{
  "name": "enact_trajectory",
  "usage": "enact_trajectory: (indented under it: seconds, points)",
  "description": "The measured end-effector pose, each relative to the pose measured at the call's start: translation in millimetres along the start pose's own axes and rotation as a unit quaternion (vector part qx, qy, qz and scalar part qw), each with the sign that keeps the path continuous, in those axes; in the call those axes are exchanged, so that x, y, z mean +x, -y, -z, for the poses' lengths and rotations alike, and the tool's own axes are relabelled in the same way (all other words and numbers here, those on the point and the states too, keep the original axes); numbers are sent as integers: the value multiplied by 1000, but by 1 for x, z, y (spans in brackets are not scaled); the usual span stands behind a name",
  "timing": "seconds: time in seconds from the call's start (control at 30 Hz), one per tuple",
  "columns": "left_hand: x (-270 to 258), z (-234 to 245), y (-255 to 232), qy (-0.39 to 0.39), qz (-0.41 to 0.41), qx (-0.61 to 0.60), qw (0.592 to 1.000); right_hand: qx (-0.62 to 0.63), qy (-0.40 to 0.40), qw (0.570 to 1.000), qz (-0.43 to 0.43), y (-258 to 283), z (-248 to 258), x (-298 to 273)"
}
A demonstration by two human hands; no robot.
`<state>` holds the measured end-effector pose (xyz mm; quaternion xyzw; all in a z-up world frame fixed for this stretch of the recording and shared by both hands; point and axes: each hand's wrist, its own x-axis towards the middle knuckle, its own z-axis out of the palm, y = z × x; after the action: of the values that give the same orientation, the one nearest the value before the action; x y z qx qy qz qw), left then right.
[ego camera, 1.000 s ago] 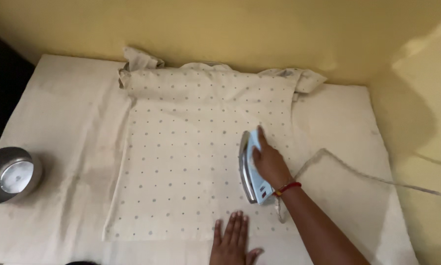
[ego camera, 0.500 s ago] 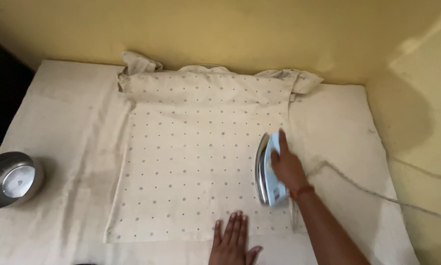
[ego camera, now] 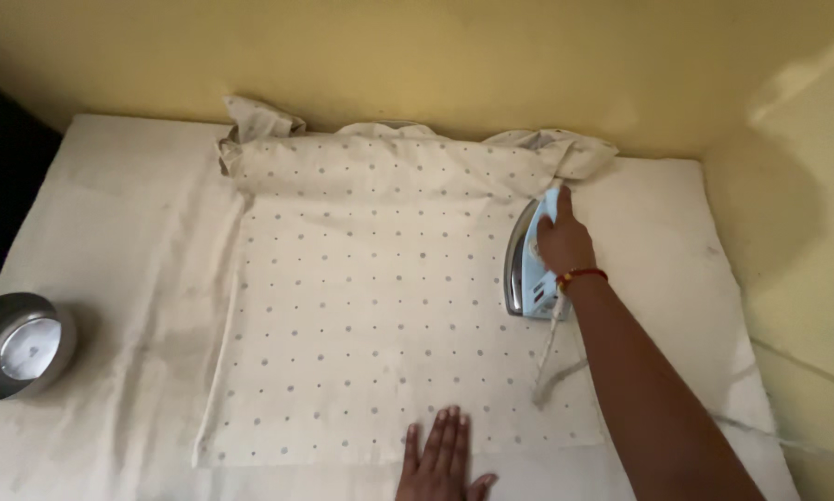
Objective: The person irons a white polka-dotted shirt on a makeshift ironing board. They smooth the fabric, use a steam iron to press the collar and body, and flip the shirt to iron the other side.
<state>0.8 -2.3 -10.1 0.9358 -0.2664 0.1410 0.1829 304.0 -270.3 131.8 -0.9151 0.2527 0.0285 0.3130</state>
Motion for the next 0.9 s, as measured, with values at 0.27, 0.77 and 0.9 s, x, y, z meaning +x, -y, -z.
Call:
enact_trajectory:
  seconds: [0.27,0.77,0.9]
  points:
    - [8,27,-5,18,2,-11,1000,-52,-45,996,50,-39,-13,-58]
    - [15,50,-10,47,13,-9,999,-70,-5,998,8,-54,-8,-186]
    - [15,53,-12,93,33,-19,995,-61,11,998,10,-58,-9,-194]
